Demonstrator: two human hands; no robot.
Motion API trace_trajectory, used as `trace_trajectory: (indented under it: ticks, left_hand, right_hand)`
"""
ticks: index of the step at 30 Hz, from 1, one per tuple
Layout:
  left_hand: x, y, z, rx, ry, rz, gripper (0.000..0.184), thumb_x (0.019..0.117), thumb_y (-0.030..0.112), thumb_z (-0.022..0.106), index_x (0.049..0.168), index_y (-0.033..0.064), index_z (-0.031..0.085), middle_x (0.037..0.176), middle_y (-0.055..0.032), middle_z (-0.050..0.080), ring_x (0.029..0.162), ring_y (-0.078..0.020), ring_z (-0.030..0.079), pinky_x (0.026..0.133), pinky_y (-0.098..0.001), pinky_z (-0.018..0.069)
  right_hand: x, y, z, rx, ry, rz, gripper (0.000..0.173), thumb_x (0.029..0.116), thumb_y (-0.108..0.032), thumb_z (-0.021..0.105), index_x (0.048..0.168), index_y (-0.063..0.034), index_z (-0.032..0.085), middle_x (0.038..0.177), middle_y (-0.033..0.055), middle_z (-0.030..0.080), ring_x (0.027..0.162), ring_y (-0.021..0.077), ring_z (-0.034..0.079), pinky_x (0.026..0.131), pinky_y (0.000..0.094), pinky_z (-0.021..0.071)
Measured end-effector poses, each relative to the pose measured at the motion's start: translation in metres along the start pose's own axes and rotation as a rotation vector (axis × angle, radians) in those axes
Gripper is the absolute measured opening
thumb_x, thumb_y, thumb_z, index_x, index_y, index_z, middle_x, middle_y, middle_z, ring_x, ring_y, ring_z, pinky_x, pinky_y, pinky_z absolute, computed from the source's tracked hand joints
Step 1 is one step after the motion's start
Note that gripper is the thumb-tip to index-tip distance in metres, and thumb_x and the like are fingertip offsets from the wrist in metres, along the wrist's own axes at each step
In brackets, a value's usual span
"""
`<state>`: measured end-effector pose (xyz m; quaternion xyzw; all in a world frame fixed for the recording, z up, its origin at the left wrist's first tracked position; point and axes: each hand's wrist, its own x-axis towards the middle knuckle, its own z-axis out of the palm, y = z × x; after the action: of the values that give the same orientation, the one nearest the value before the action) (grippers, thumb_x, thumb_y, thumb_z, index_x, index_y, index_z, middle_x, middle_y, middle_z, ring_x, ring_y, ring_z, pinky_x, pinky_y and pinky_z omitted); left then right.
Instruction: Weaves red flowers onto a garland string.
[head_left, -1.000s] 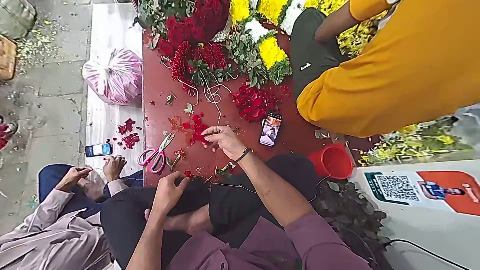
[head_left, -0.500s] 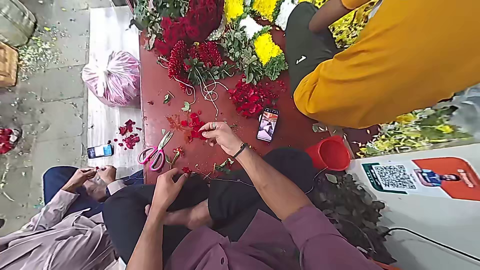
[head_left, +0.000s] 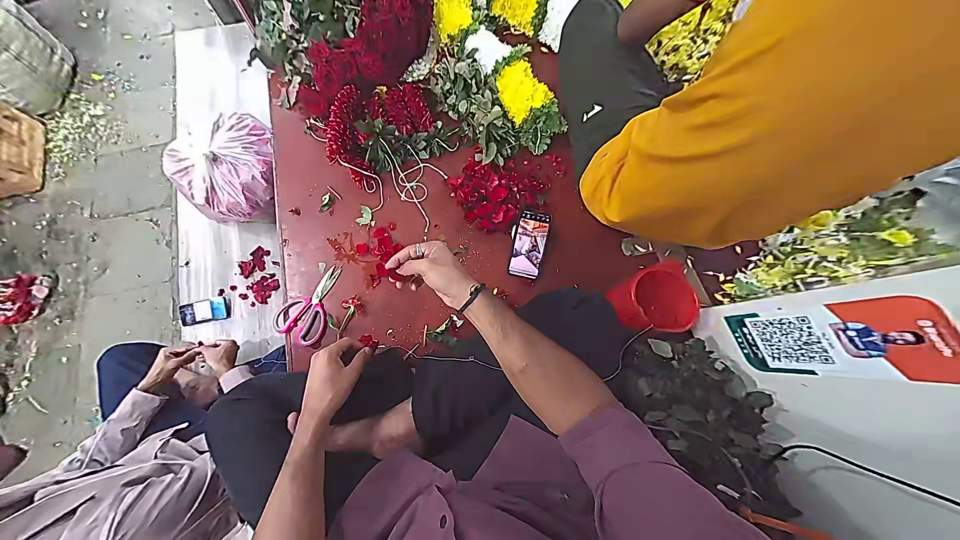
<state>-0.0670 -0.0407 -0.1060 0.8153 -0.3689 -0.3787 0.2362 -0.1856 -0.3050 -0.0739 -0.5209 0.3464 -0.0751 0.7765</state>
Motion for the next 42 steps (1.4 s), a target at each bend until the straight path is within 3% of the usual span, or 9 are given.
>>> trace_trajectory:
  ticks: [5, 11, 18, 25, 28, 35, 38, 40, 42]
  left_hand:
    - [0.0, -0.001, 0.0, 0.005, 0.009, 0.01, 0.024, 0.0962, 0.036, 0.065, 0.096, 0.0134, 0.076, 0.083, 0.0008, 0.072, 0.076, -0.0098, 0.067, 0.074, -0.0388, 0.057]
    - [0.0, -0.002, 0.0, -0.004, 0.006, 0.018, 0.025, 0.0968, 0.036, 0.065, 0.097, 0.013, 0.075, 0.084, 0.0002, 0.071, 0.078, -0.0107, 0.067, 0.075, -0.0393, 0.0568]
    - [-0.001, -0.001, -0.001, -0.007, 0.02, 0.01, 0.025, 0.0965, 0.036, 0.065, 0.096, 0.0129, 0.076, 0.084, -0.0001, 0.072, 0.078, -0.0108, 0.068, 0.076, -0.0405, 0.0571]
    - [-0.002, 0.005, -0.002, -0.086, 0.068, -0.048, 0.021, 0.0962, 0.03, 0.066, 0.097, 0.0121, 0.076, 0.087, -0.0002, 0.074, 0.08, -0.0088, 0.07, 0.079, -0.0371, 0.0589]
    - [-0.001, 0.005, -0.001, -0.12, 0.116, -0.036, 0.019, 0.0961, 0.03, 0.066, 0.095, 0.014, 0.076, 0.085, 0.0028, 0.073, 0.079, -0.0059, 0.068, 0.077, -0.0331, 0.0576]
    - [0.0, 0.002, -0.01, -0.282, 0.344, -0.1, 0.014, 0.0853, 0.029, 0.079, 0.08, 0.0156, 0.076, 0.123, -0.0065, 0.063, 0.114, -0.0204, 0.061, 0.091, -0.0387, 0.0585]
    - [-0.004, 0.004, -0.016, -0.382, 0.384, -0.09, 0.014, 0.0831, 0.03, 0.083, 0.078, 0.0185, 0.077, 0.119, -0.0024, 0.063, 0.118, -0.0206, 0.055, 0.096, -0.042, 0.0515]
    - [-0.005, 0.004, -0.017, -0.41, 0.403, -0.074, 0.014, 0.0846, 0.031, 0.082, 0.079, 0.0201, 0.076, 0.105, 0.0021, 0.067, 0.108, -0.0175, 0.059, 0.091, -0.0422, 0.0513]
    - [-0.006, 0.005, -0.017, -0.445, 0.383, -0.091, 0.013, 0.0879, 0.028, 0.081, 0.082, 0.0186, 0.075, 0.086, 0.0038, 0.069, 0.08, -0.0117, 0.063, 0.073, -0.0366, 0.0541]
  right_hand:
    - [0.001, 0.0, 0.002, -0.046, 0.02, 0.026, 0.022, 0.099, 0.003, 0.056, 0.113, 0.0031, 0.073, 0.094, 0.0129, 0.074, 0.069, 0.0139, 0.066, 0.061, 0.0275, 0.0553]
    - [0.005, 0.011, 0.0, -0.173, -0.009, -0.094, 0.036, 0.0834, 0.012, 0.068, 0.118, 0.0021, 0.073, 0.099, 0.0148, 0.074, 0.072, 0.0155, 0.067, 0.066, 0.0304, 0.0578]
    - [0.004, 0.013, 0.006, -0.249, 0.051, -0.177, 0.014, 0.0944, -0.006, 0.071, 0.105, 0.0012, 0.076, 0.086, 0.0091, 0.075, 0.07, 0.0121, 0.069, 0.066, 0.0287, 0.0584]
    - [-0.023, 0.003, 0.017, -0.303, 0.105, -0.153, 0.008, 0.0973, -0.008, 0.067, 0.101, -0.0034, 0.072, 0.077, 0.009, 0.07, 0.058, 0.0166, 0.062, 0.054, 0.0301, 0.0526]
    - [-0.025, 0.006, 0.017, -0.282, 0.134, -0.171, 0.013, 0.0911, -0.001, 0.068, 0.104, -0.0043, 0.067, 0.078, 0.0107, 0.069, 0.056, 0.0193, 0.062, 0.05, 0.0311, 0.0529]
    - [-0.031, -0.002, 0.029, -0.506, 0.041, -0.217, 0.035, 0.085, -0.004, 0.081, 0.116, -0.0086, 0.066, 0.097, 0.0056, 0.077, 0.081, 0.0189, 0.074, 0.069, 0.0384, 0.064]
    - [-0.036, -0.007, 0.043, -0.548, 0.004, -0.151, 0.035, 0.0823, -0.005, 0.084, 0.113, -0.0101, 0.068, 0.092, 0.0016, 0.078, 0.079, 0.0167, 0.076, 0.07, 0.0382, 0.0662]
    - [-0.044, -0.008, 0.051, -0.537, -0.02, -0.106, 0.03, 0.0807, -0.004, 0.085, 0.107, -0.0095, 0.072, 0.089, 0.0023, 0.078, 0.075, 0.0169, 0.076, 0.069, 0.037, 0.0659]
    - [-0.051, -0.006, 0.058, -0.492, -0.048, -0.085, 0.022, 0.0822, -0.004, 0.083, 0.102, -0.0085, 0.075, 0.087, 0.0045, 0.078, 0.074, 0.0181, 0.075, 0.069, 0.0357, 0.0654]
